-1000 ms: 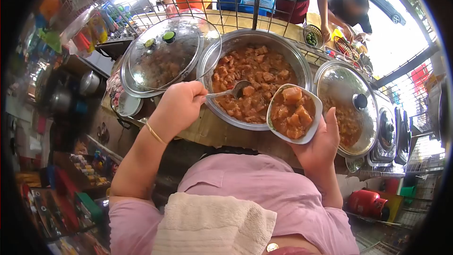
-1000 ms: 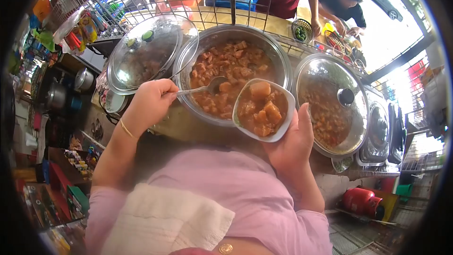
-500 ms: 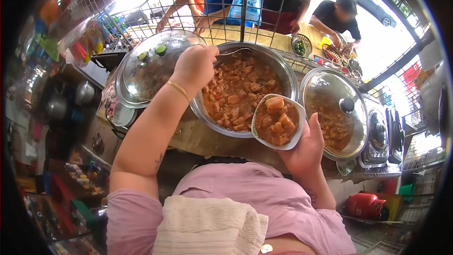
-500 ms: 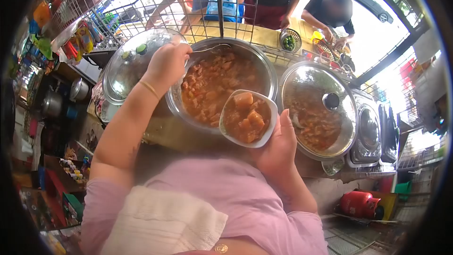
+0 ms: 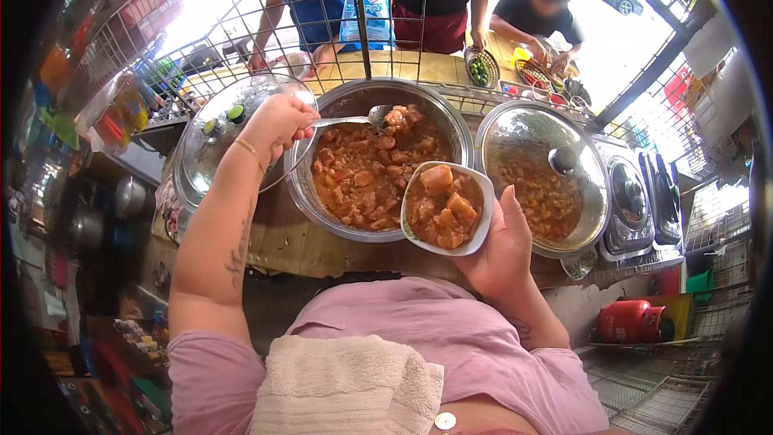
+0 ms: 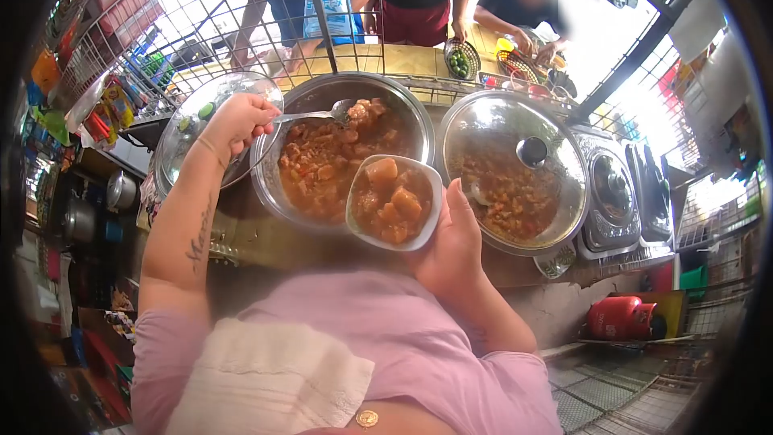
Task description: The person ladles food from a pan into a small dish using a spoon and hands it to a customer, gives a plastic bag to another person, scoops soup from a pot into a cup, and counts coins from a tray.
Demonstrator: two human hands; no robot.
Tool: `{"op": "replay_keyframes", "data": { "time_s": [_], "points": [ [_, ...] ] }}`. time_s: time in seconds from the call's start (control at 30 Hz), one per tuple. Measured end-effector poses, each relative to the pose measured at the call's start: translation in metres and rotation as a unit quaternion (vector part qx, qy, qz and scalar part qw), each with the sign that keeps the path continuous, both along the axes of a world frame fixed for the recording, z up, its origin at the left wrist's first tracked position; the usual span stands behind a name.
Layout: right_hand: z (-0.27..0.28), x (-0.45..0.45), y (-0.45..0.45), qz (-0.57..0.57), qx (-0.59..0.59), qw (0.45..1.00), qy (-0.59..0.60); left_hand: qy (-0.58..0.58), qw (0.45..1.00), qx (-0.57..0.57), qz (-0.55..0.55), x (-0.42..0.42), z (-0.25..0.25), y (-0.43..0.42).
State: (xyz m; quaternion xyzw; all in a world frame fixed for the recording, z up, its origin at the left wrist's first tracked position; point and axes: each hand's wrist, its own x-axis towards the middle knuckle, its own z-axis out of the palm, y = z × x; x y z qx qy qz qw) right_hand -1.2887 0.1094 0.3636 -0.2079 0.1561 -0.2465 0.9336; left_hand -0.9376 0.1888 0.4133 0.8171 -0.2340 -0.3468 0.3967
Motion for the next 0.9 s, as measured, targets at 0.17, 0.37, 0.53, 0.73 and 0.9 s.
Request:
{"op": "replay_keyframes", "data": {
  "time_s": [0.17,0.37,0.53,0.73,0.9],
  "points": [
    [0.005,0.012,0.005,0.024,-0.003,1.0,-0.011,0.099,0.99,-0.095,0.028,0.007,-0.012,0.038],
    [0.001,0.038,0.009,0.046,0.012,0.998,-0.035,0.121,0.978,-0.165,0.045,-0.017,0.006,0.094],
    [-0.003,0.059,0.008,0.048,0.027,0.996,-0.069,0.046,0.981,-0.185,0.046,-0.041,0.034,0.133],
    [-0.009,0.079,0.01,0.04,0.035,0.994,-0.098,-0.141,0.98,-0.135,0.036,-0.098,0.037,0.153],
    [-0.014,0.08,0.01,0.041,0.024,0.995,-0.087,-0.452,0.871,-0.189,-0.043,-0.122,0.027,0.166]
  ]
}}
